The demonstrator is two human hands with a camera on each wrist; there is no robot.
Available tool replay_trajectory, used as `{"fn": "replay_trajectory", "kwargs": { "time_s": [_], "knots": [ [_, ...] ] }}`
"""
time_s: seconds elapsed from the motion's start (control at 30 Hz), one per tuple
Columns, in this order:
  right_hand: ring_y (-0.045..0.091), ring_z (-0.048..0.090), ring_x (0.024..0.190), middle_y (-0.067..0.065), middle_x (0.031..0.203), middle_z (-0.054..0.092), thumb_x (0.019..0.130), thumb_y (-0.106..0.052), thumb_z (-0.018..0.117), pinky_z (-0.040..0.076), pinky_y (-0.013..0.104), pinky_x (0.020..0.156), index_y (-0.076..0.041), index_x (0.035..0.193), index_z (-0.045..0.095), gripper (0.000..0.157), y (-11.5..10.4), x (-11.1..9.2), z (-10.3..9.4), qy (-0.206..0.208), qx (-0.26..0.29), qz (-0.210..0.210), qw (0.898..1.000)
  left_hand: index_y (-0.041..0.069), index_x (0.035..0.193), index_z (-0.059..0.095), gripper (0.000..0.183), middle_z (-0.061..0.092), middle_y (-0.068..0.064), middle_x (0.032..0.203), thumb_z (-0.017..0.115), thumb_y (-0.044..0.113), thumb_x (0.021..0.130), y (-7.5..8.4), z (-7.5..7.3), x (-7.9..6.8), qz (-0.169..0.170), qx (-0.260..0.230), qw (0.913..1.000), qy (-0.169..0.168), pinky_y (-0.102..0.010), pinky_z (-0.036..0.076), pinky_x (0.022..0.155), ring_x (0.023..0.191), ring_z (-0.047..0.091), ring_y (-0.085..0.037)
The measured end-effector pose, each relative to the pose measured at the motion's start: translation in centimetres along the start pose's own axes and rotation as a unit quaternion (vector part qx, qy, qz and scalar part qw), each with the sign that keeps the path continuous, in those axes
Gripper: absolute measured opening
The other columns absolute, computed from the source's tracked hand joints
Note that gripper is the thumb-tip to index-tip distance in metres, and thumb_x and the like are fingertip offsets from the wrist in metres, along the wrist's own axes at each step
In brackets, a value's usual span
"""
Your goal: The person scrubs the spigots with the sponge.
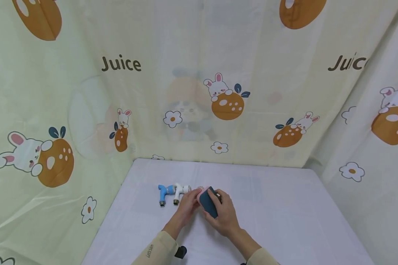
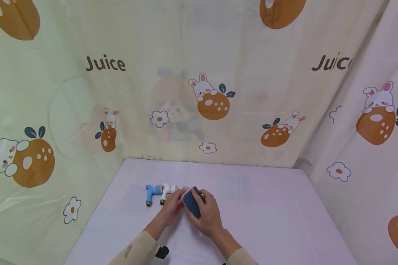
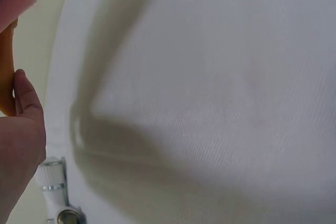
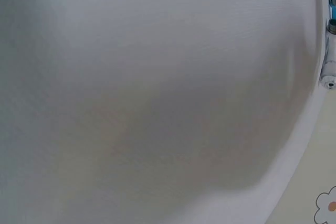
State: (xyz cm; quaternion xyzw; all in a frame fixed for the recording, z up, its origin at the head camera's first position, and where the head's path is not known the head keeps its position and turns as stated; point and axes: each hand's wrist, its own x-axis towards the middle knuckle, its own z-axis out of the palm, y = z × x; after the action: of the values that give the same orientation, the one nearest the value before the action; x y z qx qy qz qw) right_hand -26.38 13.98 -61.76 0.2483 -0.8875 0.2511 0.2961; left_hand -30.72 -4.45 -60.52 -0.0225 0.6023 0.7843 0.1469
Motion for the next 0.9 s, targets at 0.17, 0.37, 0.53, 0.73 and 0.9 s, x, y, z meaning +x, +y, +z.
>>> {"fn": "replay_trajectory", "kwargs": {
  "time_s": [0.17, 0.37, 0.53, 0.73, 0.9],
  "knots": [
    [0.030, 0.053, 0.116, 0.016, 0.145, 0.050, 0.081, -0.031, 0.083, 0.052, 0.047, 0.088, -0.022, 0.156, 0.048, 0.084, 0.04, 0.32, -0.17, 0.005, -0.022, -0.012, 1.000, 0.005, 0.133, 0.068, 0.049, 0.074, -0.005, 0.124, 0.058, 0.042, 0.103, 0.15, -0.25, 0.05, -0.004, -0.015, 0.9998, -0.013, -0.026, 0.056, 0.095, 0.104, 0.070, -0.010],
    [0.031, 0.054, 0.115, 0.017, 0.142, 0.054, 0.080, -0.028, 0.084, 0.050, 0.048, 0.089, -0.022, 0.153, 0.053, 0.080, 0.48, -0.01, -0.22, 0.014, -0.029, -0.016, 0.999, 0.003, 0.133, 0.066, 0.052, 0.068, -0.010, 0.119, 0.054, 0.044, 0.103, -0.18, -0.44, -0.43, -0.041, 0.006, 0.9984, -0.038, -0.036, 0.054, 0.099, 0.101, 0.064, -0.018],
    [0.031, 0.053, 0.118, 0.016, 0.145, 0.053, 0.082, -0.027, 0.080, 0.049, 0.049, 0.091, -0.023, 0.154, 0.052, 0.077, 0.67, -0.04, -0.36, 0.006, -0.025, -0.014, 1.000, 0.002, 0.129, 0.067, 0.055, 0.065, -0.010, 0.114, 0.054, 0.048, 0.102, -0.45, -0.75, -0.63, -0.061, 0.012, 0.9957, -0.069, -0.034, 0.054, 0.093, 0.100, 0.062, -0.021],
    [0.033, 0.054, 0.118, 0.016, 0.143, 0.055, 0.081, -0.025, 0.079, 0.049, 0.051, 0.091, -0.023, 0.153, 0.054, 0.076, 0.82, 0.29, -0.47, 0.013, -0.020, -0.026, 0.999, 0.004, 0.126, 0.067, 0.054, 0.062, -0.008, 0.110, 0.054, 0.050, 0.101, -0.45, -0.97, -0.59, -0.067, 0.006, 0.9946, -0.079, -0.031, 0.052, 0.088, 0.099, 0.060, -0.022],
    [0.033, 0.053, 0.120, 0.016, 0.145, 0.054, 0.083, -0.024, 0.077, 0.048, 0.052, 0.093, -0.024, 0.153, 0.054, 0.073, 0.75, 0.51, -0.35, 0.003, -0.007, -0.013, 1.000, 0.002, 0.127, 0.065, 0.052, 0.061, -0.007, 0.107, 0.052, 0.046, 0.101, -0.67, -0.93, -0.30, -0.058, -0.008, 0.9958, -0.070, -0.029, 0.053, 0.085, 0.096, 0.060, -0.020]
  ]
}}
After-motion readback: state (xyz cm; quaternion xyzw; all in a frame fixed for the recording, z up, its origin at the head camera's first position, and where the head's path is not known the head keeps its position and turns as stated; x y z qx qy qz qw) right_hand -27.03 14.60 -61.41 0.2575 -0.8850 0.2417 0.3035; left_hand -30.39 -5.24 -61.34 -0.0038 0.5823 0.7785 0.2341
